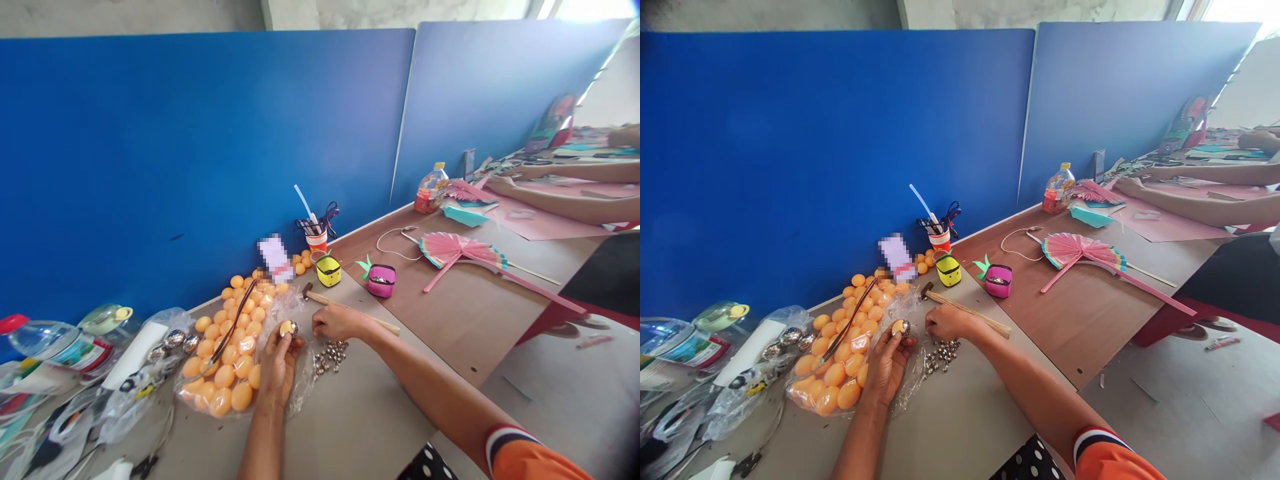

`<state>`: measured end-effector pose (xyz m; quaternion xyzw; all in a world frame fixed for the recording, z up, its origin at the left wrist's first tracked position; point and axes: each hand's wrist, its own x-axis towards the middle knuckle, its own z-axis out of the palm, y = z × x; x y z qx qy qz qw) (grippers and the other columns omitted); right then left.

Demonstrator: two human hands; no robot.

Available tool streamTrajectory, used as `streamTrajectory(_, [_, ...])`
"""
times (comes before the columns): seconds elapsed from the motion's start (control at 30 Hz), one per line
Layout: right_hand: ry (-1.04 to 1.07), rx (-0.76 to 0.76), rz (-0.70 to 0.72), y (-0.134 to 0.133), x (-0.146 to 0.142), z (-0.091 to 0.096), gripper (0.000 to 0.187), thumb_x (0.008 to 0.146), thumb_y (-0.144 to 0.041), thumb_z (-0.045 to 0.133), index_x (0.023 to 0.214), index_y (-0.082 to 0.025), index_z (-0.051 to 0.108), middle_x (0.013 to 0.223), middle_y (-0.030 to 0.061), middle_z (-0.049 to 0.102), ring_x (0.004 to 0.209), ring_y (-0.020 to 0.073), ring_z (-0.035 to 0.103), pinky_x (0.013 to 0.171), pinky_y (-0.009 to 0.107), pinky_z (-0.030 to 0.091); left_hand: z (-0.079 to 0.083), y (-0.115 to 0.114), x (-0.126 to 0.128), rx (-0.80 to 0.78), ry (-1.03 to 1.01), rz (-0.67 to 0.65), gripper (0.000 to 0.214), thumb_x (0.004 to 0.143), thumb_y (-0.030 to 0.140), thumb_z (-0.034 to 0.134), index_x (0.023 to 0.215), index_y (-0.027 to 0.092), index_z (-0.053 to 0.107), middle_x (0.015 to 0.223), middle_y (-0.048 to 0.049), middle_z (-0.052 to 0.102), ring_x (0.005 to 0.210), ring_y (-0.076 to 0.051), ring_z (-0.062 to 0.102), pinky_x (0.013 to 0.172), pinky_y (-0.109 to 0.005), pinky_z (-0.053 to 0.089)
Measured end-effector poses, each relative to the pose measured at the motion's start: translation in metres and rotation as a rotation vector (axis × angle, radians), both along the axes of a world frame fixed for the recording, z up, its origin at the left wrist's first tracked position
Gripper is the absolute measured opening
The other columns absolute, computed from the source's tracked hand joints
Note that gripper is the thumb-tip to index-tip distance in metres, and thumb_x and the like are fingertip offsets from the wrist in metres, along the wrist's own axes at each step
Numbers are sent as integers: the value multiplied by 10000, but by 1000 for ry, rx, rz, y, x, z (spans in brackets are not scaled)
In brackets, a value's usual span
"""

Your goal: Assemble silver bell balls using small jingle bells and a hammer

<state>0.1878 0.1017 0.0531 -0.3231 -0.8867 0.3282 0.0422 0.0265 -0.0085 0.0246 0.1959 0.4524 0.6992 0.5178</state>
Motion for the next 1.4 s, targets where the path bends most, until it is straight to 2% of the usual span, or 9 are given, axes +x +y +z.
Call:
streamTrajectory(0.17, [10, -47, 53, 1, 3, 1, 171, 726, -75, 706, 844, -180, 772, 857, 13, 758, 749, 152, 633, 645, 237, 423, 1, 0, 1, -3, 2, 2, 463, 551, 313, 930, 949, 181, 732, 860, 11, 710, 657, -128, 654, 697, -295, 556])
streamTrajectory(0.33, [-81, 2, 110, -6, -1, -2, 214, 726, -39, 613, 804, -171, 761, 782, 21, 727, 669, 143, 591, 588, 244, 389, 2, -1, 1, -13, 21, -1, 457, 561, 324, 920, 952, 187, 728, 845, 4, 704, 658, -133, 644, 679, -293, 548])
streamTrajectory(0.47, [116, -10, 15, -4, -3, -2, 183, 711, -14, 581, 730, -157, 694, 858, 43, 718, 756, 151, 615, 662, 244, 430, 3, -1, 2, -14, 12, -5, 484, 548, 327, 926, 964, 184, 724, 840, 1, 708, 648, -134, 645, 677, -293, 544])
streamTrajectory(0.63, [496, -432, -211, -3, -6, 0, 120, 727, -52, 553, 713, -170, 570, 686, -19, 639, 519, 93, 554, 516, 222, 386, 6, -1, 4, -7, -4, 8, 505, 521, 328, 935, 953, 182, 717, 834, 6, 710, 634, -127, 646, 674, -288, 537])
streamTrajectory(0.77, [790, -679, -234, -6, -11, -2, 177, 710, -213, 722, 726, -177, 550, 571, -83, 536, 437, 61, 444, 461, 207, 336, 7, -1, 4, -19, -6, 5, 525, 509, 328, 941, 958, 185, 710, 802, 10, 707, 622, -127, 642, 673, -292, 535])
streamTrajectory(0.87, [832, -815, -177, -8, -13, -3, 279, 672, -317, 809, 708, -159, 582, 552, -82, 525, 458, 59, 456, 484, 204, 354, 7, -2, 4, -19, 2, -1, 532, 515, 342, 942, 963, 179, 705, 820, 8, 711, 634, -128, 646, 683, -298, 532])
streamTrajectory(0.97, [779, -905, -154, -11, -15, -4, 255, 657, -286, 816, 769, -139, 639, 615, -46, 609, 502, 80, 539, 539, 218, 420, 6, -2, 3, -8, 12, -19, 502, 556, 354, 929, 970, 181, 704, 844, 4, 715, 658, -132, 646, 711, -309, 528])
streamTrajectory(1.2, [720, -741, -260, -23, -26, -6, 94, 715, -128, 688, 733, -164, 603, 555, -65, 577, 478, 80, 493, 509, 208, 386, 1, 0, 2, -4, 31, -40, 468, 596, 327, 907, 995, 184, 707, 872, -16, 714, 701, -159, 638, 765, -345, 518])
streamTrajectory(1.4, [677, -620, -296, -28, -31, -5, 85, 718, -88, 643, 706, -163, 604, 543, -71, 527, 510, 80, 442, 519, 207, 352, 2, 0, 3, -4, 42, -44, 435, 598, 333, 902, 969, 207, 714, 907, -23, 718, 710, -160, 633, 748, -331, 529])
